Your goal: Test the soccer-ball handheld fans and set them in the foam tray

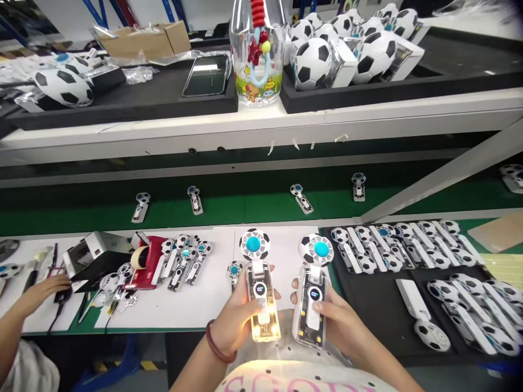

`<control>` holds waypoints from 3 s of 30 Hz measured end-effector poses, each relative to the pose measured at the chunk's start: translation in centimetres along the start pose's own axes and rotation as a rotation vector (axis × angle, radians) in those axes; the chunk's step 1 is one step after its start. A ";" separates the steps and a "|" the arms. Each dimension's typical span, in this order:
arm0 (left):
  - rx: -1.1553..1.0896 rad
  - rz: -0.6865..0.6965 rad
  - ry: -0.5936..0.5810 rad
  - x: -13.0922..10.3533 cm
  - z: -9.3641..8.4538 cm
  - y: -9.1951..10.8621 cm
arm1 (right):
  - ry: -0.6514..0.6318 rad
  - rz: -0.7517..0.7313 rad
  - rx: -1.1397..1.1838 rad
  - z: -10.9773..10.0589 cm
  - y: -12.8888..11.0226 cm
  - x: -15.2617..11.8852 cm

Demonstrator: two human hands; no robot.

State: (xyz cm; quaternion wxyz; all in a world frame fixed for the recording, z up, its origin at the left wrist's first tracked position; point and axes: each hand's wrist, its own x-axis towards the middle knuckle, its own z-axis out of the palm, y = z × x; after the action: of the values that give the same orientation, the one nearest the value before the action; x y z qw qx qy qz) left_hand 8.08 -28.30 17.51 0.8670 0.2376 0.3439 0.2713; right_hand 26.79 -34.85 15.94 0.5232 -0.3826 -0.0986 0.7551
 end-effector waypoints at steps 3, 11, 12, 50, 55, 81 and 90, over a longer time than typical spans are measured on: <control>0.027 0.050 0.009 -0.2 0.7 0.3 | -0.066 -0.005 -0.058 0.6 -0.5 -0.7; 0.091 0.093 0.021 -1.1 2.6 0.7 | -0.123 -0.024 -0.104 0.7 -0.5 -2.5; 0.109 0.102 0.038 -1.2 2.7 0.6 | -0.128 -0.028 -0.105 0.7 -0.5 -2.7; 0.133 0.205 -0.066 -4.0 4.1 0.5 | -0.243 -0.034 -0.305 5.4 -4.1 -4.7; 0.168 0.220 -0.047 -4.6 3.9 0.3 | -0.274 -0.022 -0.300 5.7 -4.1 -4.8; 0.144 0.235 -0.025 -5.6 3.7 0.4 | -0.252 -0.116 -0.309 4.3 -3.0 -5.7; 0.085 0.227 -0.020 -5.6 4.0 0.3 | -0.231 -0.166 -0.244 3.8 -2.4 -5.1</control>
State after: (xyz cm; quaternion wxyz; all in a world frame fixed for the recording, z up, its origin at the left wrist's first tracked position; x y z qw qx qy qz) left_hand 7.48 -32.49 22.93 0.8233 0.3141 0.3173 0.3505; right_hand 26.74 -37.30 22.32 0.5188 -0.3443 -0.2800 0.7307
